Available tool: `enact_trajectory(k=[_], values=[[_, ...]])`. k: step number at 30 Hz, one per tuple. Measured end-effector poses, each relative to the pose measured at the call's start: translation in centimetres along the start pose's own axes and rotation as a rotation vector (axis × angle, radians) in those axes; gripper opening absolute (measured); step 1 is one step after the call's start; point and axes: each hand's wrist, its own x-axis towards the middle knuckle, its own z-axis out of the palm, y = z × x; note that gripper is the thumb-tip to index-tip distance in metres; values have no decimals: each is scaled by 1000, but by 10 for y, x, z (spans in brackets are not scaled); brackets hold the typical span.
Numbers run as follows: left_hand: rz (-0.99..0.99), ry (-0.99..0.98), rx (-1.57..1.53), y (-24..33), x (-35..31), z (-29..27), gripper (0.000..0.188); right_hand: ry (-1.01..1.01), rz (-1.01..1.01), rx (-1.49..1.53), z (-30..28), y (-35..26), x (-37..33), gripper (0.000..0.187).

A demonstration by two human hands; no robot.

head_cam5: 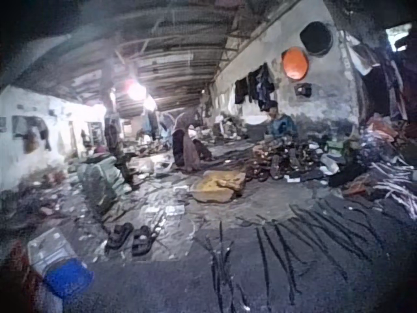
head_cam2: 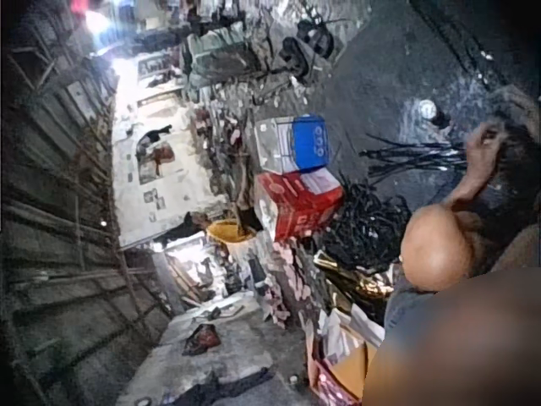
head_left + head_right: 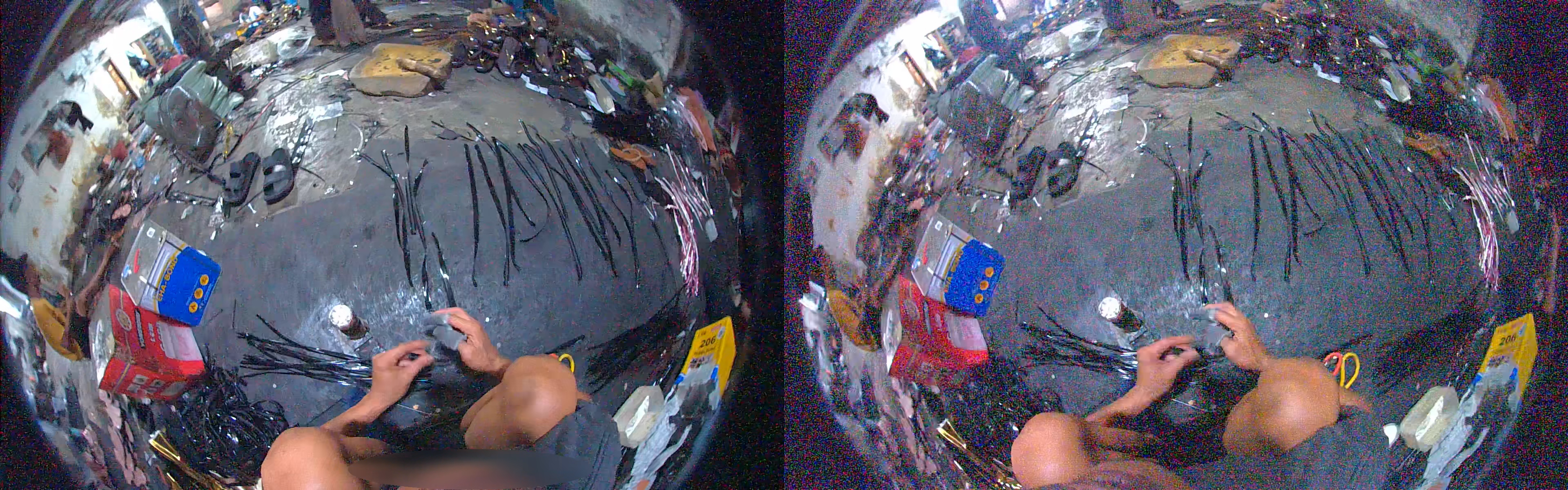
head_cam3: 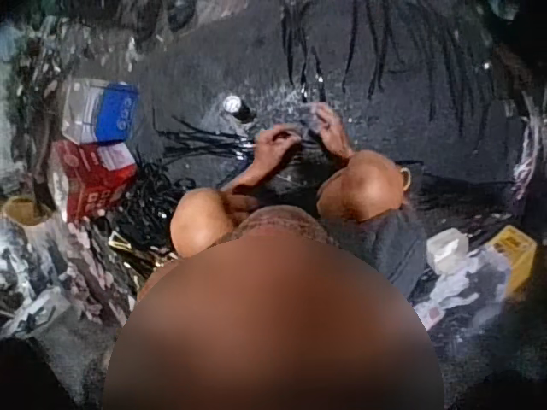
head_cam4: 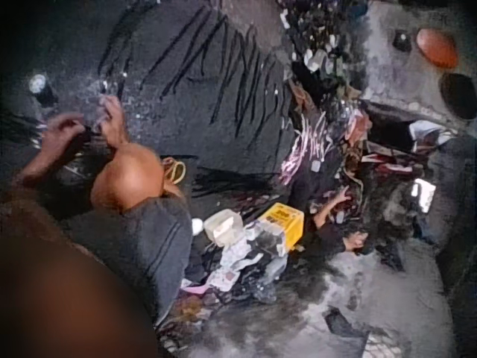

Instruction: The person sits on the floor and repeatedly wraps black cables with gray tape. They pick up individual cables, wrap them with tape, and place them aside. The person occasionally adjusts the tape roll and handles the cables one at a time.

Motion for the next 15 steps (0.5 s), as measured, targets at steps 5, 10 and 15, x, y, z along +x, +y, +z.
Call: enact_trajectory(k=[5, 10, 15], values=[[-172, 167, -453, 0, 16, -17, 20, -191, 69, 76, -2, -67, 27, 37], [-314, 309, -152, -2, 22, -22, 16, -73, -101, -339, 11, -63, 27, 41], [-363, 369, -350, -46, 3, -19, 16, -157, -89, -229, 23, -59, 21, 33]])
